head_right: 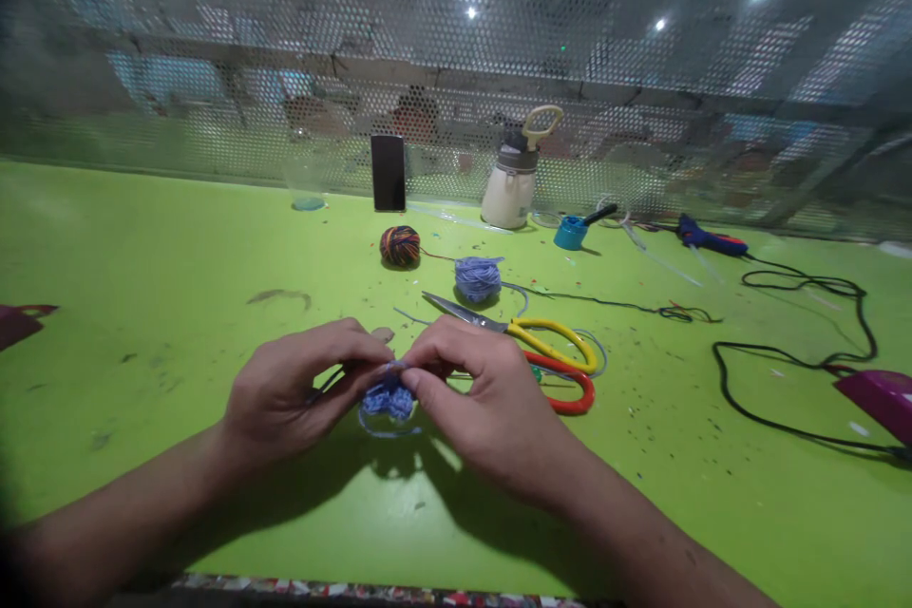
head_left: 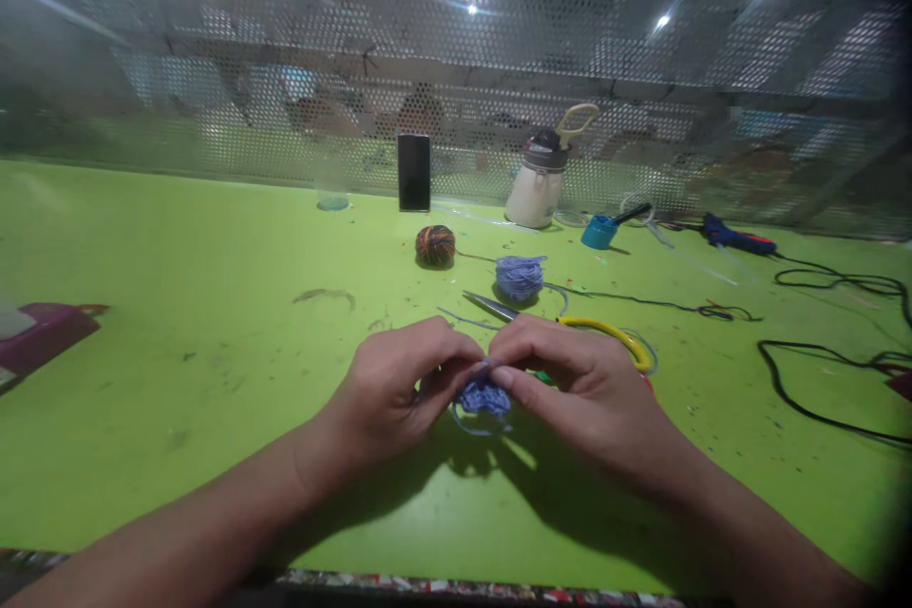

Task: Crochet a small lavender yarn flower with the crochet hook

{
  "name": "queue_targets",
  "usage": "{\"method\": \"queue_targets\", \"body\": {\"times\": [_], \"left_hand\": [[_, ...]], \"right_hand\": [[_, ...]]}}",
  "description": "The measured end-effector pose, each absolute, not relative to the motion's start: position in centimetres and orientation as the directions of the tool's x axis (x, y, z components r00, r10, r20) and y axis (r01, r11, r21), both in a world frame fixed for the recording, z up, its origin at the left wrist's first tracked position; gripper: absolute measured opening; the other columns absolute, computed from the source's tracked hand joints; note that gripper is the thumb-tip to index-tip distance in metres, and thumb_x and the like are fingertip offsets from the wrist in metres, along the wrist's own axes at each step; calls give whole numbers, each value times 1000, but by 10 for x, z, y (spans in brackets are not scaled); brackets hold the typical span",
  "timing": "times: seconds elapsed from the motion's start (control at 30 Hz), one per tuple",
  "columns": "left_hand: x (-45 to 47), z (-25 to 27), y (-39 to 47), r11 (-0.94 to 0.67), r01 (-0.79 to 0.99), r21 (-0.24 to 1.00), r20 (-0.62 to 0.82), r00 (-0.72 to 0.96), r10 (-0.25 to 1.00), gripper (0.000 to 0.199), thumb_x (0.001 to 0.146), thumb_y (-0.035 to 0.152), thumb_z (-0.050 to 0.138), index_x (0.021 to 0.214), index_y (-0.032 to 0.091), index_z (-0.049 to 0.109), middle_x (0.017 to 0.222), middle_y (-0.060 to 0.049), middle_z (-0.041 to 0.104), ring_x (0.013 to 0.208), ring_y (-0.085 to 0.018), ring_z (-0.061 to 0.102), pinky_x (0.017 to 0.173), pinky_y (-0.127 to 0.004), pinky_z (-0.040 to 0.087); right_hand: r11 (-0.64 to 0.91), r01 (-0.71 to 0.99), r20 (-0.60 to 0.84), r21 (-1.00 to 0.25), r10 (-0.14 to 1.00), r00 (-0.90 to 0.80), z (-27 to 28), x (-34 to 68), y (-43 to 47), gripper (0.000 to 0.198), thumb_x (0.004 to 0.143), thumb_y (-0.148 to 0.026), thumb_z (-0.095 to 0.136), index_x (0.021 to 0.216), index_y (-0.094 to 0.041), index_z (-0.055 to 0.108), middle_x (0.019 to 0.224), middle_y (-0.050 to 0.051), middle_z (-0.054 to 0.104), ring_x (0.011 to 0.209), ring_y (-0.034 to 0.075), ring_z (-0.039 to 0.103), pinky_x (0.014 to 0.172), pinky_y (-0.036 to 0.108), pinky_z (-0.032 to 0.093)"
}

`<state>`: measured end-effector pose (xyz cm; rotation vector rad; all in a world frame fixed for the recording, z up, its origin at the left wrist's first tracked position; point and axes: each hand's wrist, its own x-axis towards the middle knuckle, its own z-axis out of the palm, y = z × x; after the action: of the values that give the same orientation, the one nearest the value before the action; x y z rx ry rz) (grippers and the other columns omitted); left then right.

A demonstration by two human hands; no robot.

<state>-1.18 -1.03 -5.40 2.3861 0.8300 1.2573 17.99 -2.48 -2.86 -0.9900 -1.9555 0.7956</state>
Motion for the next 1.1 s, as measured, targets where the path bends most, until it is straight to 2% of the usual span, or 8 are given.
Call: {"method": "queue_targets", "body": {"times": [0.3,0.47,0.53,0.6,0.67,0.77,0.9,1.1], "left_hand": [[-12,-56,-8,-764,334,552,625,441,644,11,92,19,58,87,16,67,72,-4,66,65,-14,60,65,-28,48],[-10,-52,-8,-713,306,630,590,409,696,10,89,20,62,84,16,69,70,-4,66,63,-13,59,61,-26,47],[-7,-48,-8,-619,272,737,521,355,776,8,85,19,65,80,16,70,69,-3,67,62,-13,60,60,-25,47],[-5,-45,-8,-450,189,873,389,288,875,6,81,18,68,76,16,70,68,-1,68,62,-13,61,59,-24,47],[-4,-42,-6,-278,83,957,249,256,934,7,78,17,71,71,16,69,65,-1,67,60,-12,60,56,-23,47],[-4,-42,-2,-131,-18,991,131,268,955,9,76,19,73,69,14,68,60,1,64,52,-9,54,49,-21,42],[-5,-45,2,-10,-84,996,35,306,951,16,76,26,75,70,14,66,54,2,59,45,-8,48,44,-20,36],[-7,-50,2,63,-130,990,-9,382,924,21,77,30,76,72,14,64,55,1,60,46,-8,47,46,-20,33]], "right_hand": [[492,373,377,-787,861,-341,-30,179,-25,12,86,-13,59,78,-15,68,75,5,66,71,17,59,66,32,46],[475,388,362,-790,872,-330,-29,178,-25,12,85,-14,59,78,-16,67,75,5,65,71,17,59,66,32,45],[435,386,328,-814,891,-313,-30,177,-24,12,86,-17,59,77,-17,67,74,5,65,70,17,59,65,32,46],[367,338,278,-867,917,-285,-32,176,-23,10,87,-22,60,81,-17,66,77,5,66,71,17,60,63,31,47],[294,255,227,-921,938,-261,-34,176,-23,8,87,-24,61,89,-17,65,80,4,67,71,16,61,61,29,47],[250,186,199,-950,946,-256,-35,176,-23,12,87,-24,64,97,-17,64,79,3,67,70,15,60,60,27,48],[272,212,201,-939,931,-304,-34,178,-24,13,88,-25,63,99,-18,65,86,4,68,76,16,62,66,29,50],[283,189,214,-940,924,-317,-35,177,-24,14,89,-22,61,102,-21,67,90,5,71,81,18,65,71,31,52]]}}
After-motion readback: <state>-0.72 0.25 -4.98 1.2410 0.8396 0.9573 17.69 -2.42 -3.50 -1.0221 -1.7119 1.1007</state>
